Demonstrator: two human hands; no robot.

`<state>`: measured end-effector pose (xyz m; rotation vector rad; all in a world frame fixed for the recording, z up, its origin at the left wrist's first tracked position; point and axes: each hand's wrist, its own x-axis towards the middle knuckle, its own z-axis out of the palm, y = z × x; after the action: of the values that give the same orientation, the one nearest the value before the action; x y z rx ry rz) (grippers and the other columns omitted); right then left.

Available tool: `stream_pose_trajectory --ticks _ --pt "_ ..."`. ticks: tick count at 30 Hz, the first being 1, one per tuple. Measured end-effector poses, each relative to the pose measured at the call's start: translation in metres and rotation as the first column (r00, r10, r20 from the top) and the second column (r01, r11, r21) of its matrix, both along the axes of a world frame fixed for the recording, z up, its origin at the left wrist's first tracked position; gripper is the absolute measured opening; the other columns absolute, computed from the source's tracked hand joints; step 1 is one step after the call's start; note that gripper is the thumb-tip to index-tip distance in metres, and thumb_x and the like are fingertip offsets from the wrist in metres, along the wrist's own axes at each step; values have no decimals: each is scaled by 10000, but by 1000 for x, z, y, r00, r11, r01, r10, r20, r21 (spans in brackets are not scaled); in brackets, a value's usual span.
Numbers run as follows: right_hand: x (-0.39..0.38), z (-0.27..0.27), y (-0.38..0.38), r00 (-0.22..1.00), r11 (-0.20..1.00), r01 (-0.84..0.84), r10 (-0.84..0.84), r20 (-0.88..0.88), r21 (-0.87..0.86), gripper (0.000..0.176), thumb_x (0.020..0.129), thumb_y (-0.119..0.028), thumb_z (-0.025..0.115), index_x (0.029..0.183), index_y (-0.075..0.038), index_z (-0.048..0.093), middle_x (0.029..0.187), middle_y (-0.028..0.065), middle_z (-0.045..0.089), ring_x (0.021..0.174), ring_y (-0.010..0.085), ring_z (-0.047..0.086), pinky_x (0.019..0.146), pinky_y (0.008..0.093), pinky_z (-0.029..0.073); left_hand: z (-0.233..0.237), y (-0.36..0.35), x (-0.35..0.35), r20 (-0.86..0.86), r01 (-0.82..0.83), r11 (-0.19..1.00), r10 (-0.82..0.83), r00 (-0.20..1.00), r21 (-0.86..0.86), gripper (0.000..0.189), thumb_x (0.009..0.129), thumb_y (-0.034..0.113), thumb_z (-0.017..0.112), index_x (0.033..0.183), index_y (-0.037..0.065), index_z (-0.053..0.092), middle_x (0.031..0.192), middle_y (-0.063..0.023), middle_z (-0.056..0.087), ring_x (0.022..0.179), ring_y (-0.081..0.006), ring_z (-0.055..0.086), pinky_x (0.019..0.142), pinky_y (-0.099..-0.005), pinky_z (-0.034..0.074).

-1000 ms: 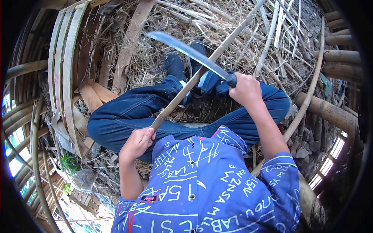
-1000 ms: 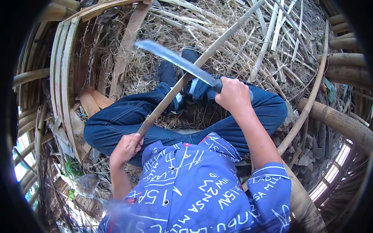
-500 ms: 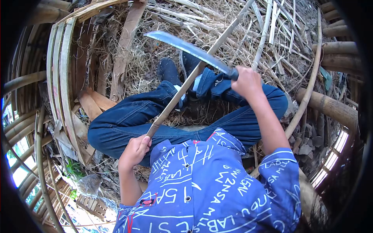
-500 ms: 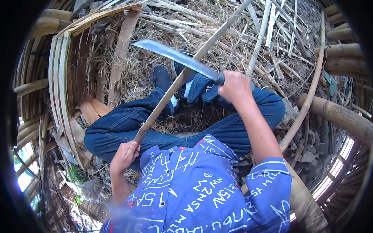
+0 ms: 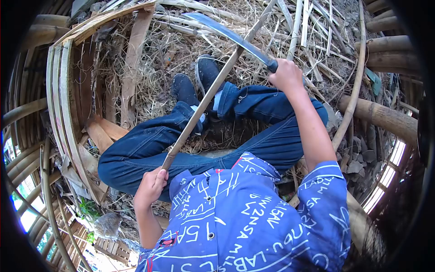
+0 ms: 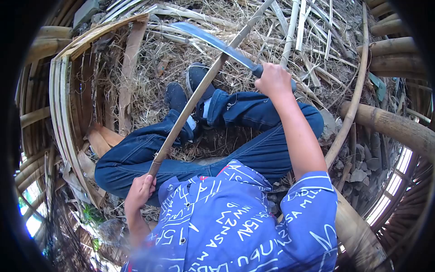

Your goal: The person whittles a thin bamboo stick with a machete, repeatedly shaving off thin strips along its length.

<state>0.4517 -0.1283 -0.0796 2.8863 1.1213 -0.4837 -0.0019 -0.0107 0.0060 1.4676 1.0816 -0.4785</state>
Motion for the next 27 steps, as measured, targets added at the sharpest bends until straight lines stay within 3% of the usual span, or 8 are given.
stream_pose_trajectory --ticks 7,11,13,19,21,25,27 --pt "-13 6 9 988 986 -154 155 -23 57 204 707 -175 635 866 -51 666 876 191 697 851 353 687 793 453 545 1 3 -5 21 -64 991 66 998 -115 447 1043 346 405 767 16 524 569 12 456 503 -63 389 458 -241 322" --pt "18 -9 15 998 998 -67 67 -2 21 197 712 -181 636 859 -55 671 891 185 700 861 350 686 796 447 546 -2 1 -8 -43 -119 985 115 992 -121 453 1042 364 410 776 16 528 572 10 461 506 -63 408 461 -240 342" --pt "38 -14 18 997 997 69 -70 22 31 196 718 -183 632 860 -55 673 892 180 703 867 342 689 795 443 549 -2 0 -5 -15 -102 989 101 995 -109 454 1041 364 409 775 17 531 573 8 466 505 -63 409 458 -239 341" --pt "41 -7 16 998 999 -51 51 31 -6 212 732 -198 643 893 -64 672 864 160 706 852 320 700 801 434 552 -1 3 -8 -57 -140 978 133 989 -154 441 1042 351 404 799 11 543 588 13 475 509 -52 407 457 -232 338" --pt "47 -10 9 997 998 -66 66 29 -3 210 737 -198 618 895 -64 655 860 178 697 834 359 691 779 466 552 -1 1 -9 -84 -163 977 153 985 -140 443 1042 351 405 795 11 542 587 15 475 508 -49 403 457 -226 334" --pt "66 -23 8 993 994 82 -87 74 69 211 738 -190 607 889 -48 653 862 186 695 837 373 686 788 475 546 2 2 -5 -65 -160 973 151 986 -165 429 1044 342 404 799 15 535 588 21 458 511 -42 389 452 -222 320" --pt "65 -21 11 995 996 75 -78 67 37 213 731 -185 610 886 -43 646 852 189 693 832 382 684 783 476 545 2 4 -7 -72 -179 968 168 983 -177 428 1045 339 403 799 15 533 588 22 455 510 -43 387 452 -222 317"
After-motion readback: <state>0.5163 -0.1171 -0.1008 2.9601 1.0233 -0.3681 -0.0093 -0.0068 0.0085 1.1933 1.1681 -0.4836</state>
